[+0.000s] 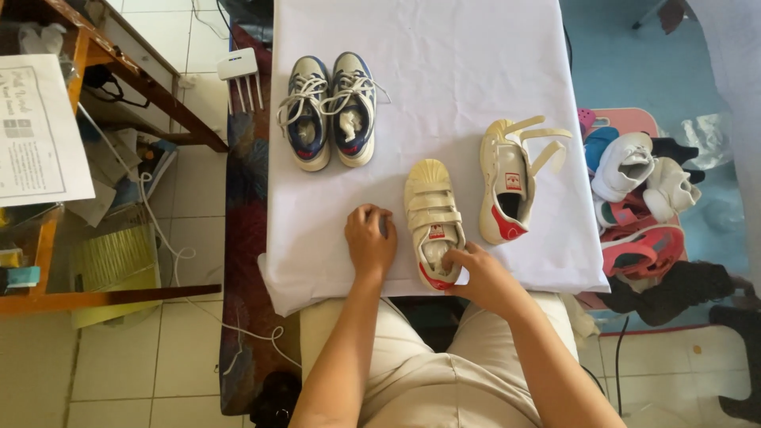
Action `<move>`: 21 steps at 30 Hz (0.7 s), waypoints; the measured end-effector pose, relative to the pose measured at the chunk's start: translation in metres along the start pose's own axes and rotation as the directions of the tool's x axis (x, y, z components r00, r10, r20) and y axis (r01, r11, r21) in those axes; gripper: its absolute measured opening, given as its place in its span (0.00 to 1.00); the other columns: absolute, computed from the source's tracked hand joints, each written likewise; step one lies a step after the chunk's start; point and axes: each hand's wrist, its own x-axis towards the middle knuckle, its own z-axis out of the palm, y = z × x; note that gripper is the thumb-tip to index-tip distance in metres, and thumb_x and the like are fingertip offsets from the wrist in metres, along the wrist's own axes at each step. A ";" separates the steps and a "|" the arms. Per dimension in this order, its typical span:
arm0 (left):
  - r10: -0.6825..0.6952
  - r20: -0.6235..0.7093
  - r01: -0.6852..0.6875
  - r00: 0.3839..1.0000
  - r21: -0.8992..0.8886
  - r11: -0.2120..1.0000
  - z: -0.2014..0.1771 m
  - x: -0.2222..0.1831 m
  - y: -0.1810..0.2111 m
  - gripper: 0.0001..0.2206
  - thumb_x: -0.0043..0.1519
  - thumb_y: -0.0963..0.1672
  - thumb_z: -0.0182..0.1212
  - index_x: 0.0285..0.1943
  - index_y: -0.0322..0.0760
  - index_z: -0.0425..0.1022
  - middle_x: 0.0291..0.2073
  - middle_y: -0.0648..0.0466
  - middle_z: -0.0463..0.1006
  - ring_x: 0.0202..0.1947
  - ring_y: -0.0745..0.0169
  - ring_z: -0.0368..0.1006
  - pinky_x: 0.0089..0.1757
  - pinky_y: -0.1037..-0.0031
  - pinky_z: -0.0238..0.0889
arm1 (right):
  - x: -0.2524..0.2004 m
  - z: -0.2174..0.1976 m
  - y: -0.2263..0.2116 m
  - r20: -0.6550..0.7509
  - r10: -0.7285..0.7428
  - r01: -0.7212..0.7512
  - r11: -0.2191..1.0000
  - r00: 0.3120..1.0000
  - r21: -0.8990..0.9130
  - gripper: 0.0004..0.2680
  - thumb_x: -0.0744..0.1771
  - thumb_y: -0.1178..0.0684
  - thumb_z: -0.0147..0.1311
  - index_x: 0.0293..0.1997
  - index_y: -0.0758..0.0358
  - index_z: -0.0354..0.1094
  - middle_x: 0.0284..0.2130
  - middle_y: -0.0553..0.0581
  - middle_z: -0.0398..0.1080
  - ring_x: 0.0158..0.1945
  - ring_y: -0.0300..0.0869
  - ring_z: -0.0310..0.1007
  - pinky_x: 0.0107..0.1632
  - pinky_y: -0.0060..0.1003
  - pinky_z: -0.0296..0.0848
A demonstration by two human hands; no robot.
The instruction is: Adjusting the velcro straps on a pair of white sneakers on a workbench.
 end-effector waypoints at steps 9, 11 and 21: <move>0.012 0.011 -0.012 1.000 -0.049 0.999 0.009 -0.001 -0.010 0.03 0.51 0.42 0.58 0.32 0.46 0.72 0.37 0.57 0.68 0.46 0.54 0.67 0.44 0.65 0.60 | 0.035 0.001 0.000 -0.244 -0.114 0.180 0.946 0.963 0.268 0.12 0.55 0.60 0.64 0.37 0.60 0.67 0.44 0.67 0.65 0.44 0.61 0.71 0.44 0.48 0.75; 0.007 0.020 -0.006 1.000 -0.047 0.999 0.010 -0.002 -0.012 0.02 0.52 0.43 0.58 0.32 0.47 0.72 0.38 0.58 0.68 0.46 0.55 0.66 0.44 0.65 0.59 | 0.061 0.001 0.005 -0.300 -0.111 0.209 0.925 0.947 0.317 0.12 0.55 0.62 0.63 0.38 0.62 0.66 0.46 0.68 0.63 0.45 0.62 0.70 0.44 0.48 0.74; -0.018 0.059 0.021 0.998 -0.052 0.998 0.001 -0.001 -0.004 0.03 0.53 0.42 0.57 0.33 0.45 0.73 0.38 0.57 0.68 0.48 0.55 0.65 0.46 0.64 0.58 | 0.204 -0.009 0.041 -0.515 -0.078 0.274 0.907 0.854 0.318 0.14 0.59 0.64 0.57 0.45 0.65 0.60 0.49 0.69 0.62 0.51 0.67 0.64 0.46 0.54 0.72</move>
